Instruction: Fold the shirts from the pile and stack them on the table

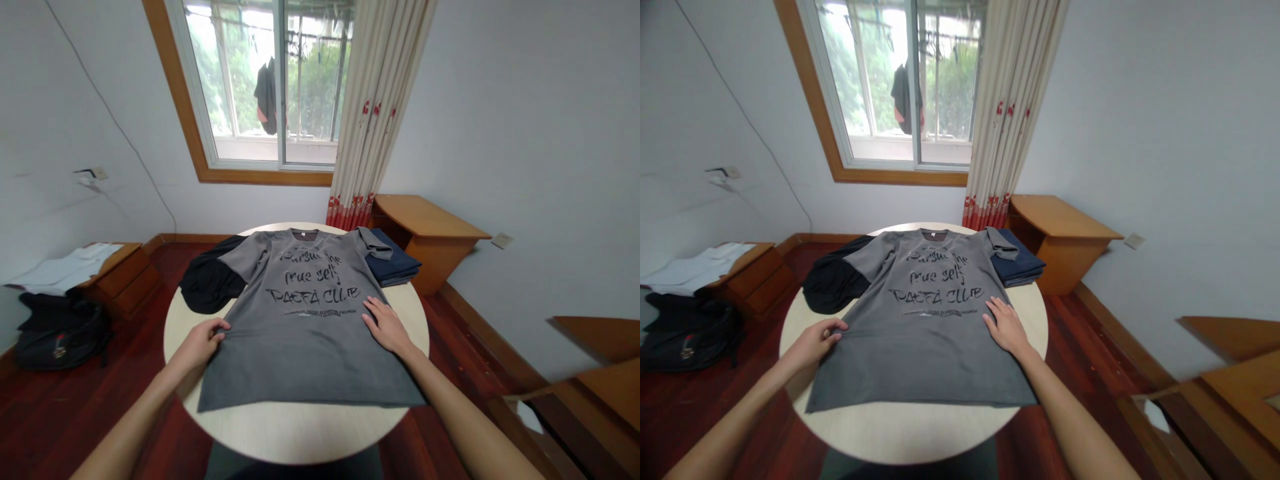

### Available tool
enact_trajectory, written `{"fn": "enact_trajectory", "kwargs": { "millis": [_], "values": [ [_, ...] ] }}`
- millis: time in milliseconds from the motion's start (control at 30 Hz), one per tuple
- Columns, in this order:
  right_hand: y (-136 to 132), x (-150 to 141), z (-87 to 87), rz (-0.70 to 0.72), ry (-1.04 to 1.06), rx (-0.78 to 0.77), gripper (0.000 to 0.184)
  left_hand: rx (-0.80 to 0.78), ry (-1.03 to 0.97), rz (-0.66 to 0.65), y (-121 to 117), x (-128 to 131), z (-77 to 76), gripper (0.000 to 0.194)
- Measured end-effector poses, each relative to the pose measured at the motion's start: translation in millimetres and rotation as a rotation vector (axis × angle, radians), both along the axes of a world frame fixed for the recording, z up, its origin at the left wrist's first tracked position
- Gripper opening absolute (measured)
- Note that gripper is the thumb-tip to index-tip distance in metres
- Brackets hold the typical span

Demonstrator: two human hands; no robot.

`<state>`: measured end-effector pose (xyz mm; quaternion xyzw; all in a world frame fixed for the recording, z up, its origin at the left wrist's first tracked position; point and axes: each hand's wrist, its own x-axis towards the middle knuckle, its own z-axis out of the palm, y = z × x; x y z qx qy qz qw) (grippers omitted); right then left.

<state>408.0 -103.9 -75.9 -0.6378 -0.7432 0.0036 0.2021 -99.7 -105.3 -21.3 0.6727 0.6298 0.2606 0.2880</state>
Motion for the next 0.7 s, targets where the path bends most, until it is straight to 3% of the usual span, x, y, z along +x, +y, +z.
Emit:
{"fn": "enact_trajectory", "kwargs": {
  "millis": [100, 367, 500, 600, 700],
  "values": [
    [-1, 10, 2.6, 0.008, -0.009, -0.006, 0.051, -0.098, -0.001, 0.020, -9, -20, 1.5, 0.030],
    [-18, 33, 4.0, -0.026, -0.059, -0.099, 0.056, -0.208, 0.130, -0.164, -23, -33, 1.3, 0.048],
    [-14, 32, 24.2, -0.024, -0.128, -0.093, 0.051, -0.230, 0.314, -0.195, -9, -40, 12.9, 0.042],
    [9, -7, 48.6, 0.015, -0.155, -0.011, 0.039, 0.062, 0.454, -0.187, 17, 3, 25.1, 0.033],
    [44, -76, 59.5, 0.083, -0.058, 0.068, 0.039, 0.270, 0.360, -0.351, 46, 84, 27.4, 0.041]
  ]
}}
